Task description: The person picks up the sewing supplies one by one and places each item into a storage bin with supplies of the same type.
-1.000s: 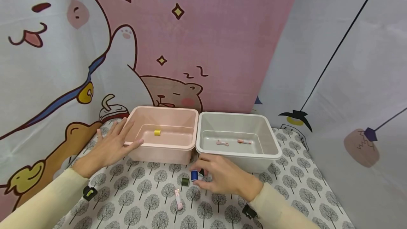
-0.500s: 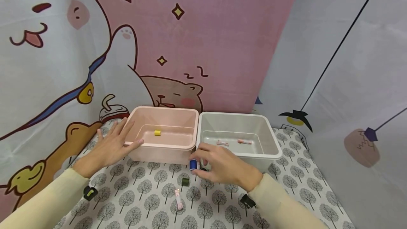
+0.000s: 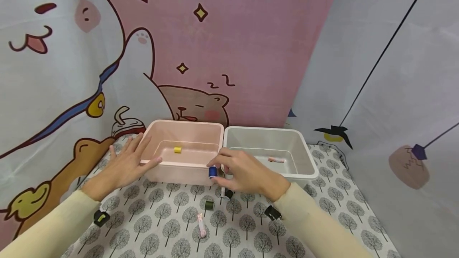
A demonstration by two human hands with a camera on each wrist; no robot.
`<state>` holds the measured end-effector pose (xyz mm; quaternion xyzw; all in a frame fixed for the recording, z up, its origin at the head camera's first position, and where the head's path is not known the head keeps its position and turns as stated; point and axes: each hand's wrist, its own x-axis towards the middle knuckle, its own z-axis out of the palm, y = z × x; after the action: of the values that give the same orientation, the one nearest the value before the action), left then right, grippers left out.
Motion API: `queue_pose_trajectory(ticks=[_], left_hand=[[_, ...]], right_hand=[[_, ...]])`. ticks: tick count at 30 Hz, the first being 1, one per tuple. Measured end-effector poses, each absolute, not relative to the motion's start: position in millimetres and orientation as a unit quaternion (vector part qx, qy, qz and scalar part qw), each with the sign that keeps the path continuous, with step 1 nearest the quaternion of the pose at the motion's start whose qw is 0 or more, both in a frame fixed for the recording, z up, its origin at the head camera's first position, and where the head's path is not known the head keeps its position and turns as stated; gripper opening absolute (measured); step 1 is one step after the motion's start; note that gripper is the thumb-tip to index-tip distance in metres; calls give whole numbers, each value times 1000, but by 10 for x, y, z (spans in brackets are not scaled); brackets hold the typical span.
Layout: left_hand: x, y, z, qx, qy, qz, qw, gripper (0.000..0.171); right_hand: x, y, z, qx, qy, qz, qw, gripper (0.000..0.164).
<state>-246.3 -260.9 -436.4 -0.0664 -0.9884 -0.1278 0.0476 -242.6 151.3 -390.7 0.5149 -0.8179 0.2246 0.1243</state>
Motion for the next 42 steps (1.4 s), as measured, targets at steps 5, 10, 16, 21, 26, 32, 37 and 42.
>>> queue_pose_trajectory(ticks=[5,10,16,21,26,32,37,42], left_hand=[[-2462,-2612,-4374,-66,-989,-126,48,109],[-2459,-2614,-4379,-66,-989,-125,47,109],[-2469,-2622,-4390,-67,-989,-124,49,107],[-2474,-2619,-4389,-67,-989,-124,49,106],[-2475,-2616,-4375,-68,-989,-123,50,110],[-2474,-2621,-4368,-68,-989,-123,53,109],[-2473,-2622,-4382,-68,-988,-129,51,109],[-2475,-2619,-4399,-66,-989,-126,50,110]], right_hand=[[-2527,1447,-3852,521,-809,238,128,33],[-2631,1363,-3795,519,-810,238,135,30],[-2768,1257,-3711,501,-825,221,142,28],[-2885,1193,-3638,494,-833,213,130,29],[-3009,1157,-3596,492,-835,218,116,30],[-3141,1087,-3572,476,-846,214,111,27],[-3225,1004,-3565,450,-865,202,94,27],[-3312,902,-3551,431,-878,190,89,30]])
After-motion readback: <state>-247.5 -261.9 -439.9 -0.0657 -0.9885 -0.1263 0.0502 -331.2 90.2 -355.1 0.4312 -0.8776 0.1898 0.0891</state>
